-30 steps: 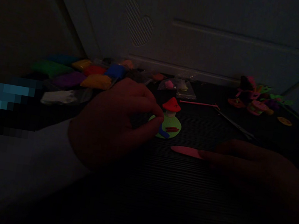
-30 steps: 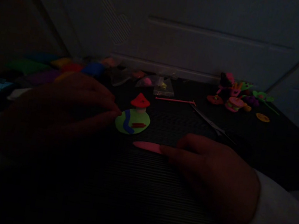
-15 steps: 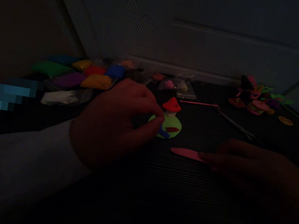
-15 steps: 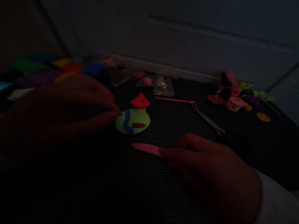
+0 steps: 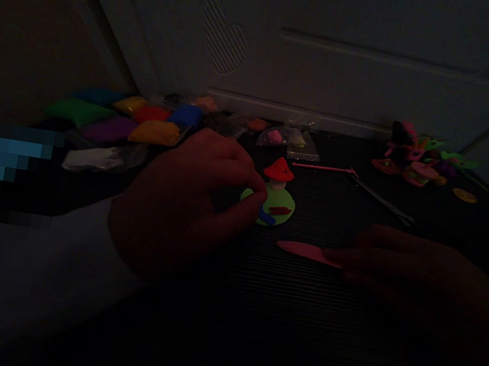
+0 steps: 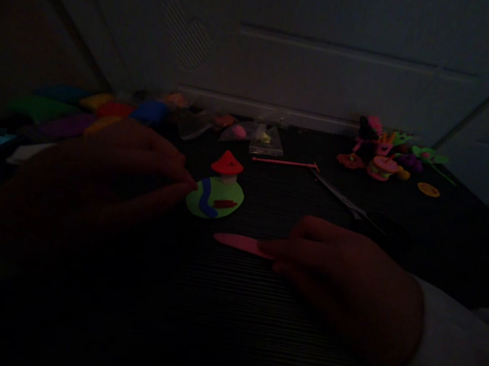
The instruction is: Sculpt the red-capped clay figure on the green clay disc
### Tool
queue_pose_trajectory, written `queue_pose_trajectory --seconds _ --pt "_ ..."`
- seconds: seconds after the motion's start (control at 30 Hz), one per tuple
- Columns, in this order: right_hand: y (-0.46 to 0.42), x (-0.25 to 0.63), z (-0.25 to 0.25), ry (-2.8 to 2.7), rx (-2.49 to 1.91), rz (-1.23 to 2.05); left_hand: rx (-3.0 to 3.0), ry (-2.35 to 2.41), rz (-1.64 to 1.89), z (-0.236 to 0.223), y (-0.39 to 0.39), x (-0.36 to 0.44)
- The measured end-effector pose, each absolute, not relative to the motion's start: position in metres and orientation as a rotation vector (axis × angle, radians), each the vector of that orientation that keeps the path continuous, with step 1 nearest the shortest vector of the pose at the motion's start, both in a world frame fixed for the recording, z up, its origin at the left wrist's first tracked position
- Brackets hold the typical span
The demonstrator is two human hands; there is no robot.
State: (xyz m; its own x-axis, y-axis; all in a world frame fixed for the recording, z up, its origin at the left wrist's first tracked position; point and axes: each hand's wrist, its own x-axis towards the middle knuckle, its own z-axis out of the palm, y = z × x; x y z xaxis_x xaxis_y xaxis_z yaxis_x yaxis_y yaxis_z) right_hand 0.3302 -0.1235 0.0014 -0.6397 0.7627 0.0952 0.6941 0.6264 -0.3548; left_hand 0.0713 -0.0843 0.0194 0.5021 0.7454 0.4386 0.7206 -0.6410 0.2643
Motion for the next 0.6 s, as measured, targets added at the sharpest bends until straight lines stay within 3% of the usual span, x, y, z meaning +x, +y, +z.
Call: queue_pose_trajectory --seconds 0.6 --pt "-0.1257 0.3296 0.0006 -2.625 -1.165 0.417 2.683 1.317 0.788 0.0201 -0.0847 0.0723"
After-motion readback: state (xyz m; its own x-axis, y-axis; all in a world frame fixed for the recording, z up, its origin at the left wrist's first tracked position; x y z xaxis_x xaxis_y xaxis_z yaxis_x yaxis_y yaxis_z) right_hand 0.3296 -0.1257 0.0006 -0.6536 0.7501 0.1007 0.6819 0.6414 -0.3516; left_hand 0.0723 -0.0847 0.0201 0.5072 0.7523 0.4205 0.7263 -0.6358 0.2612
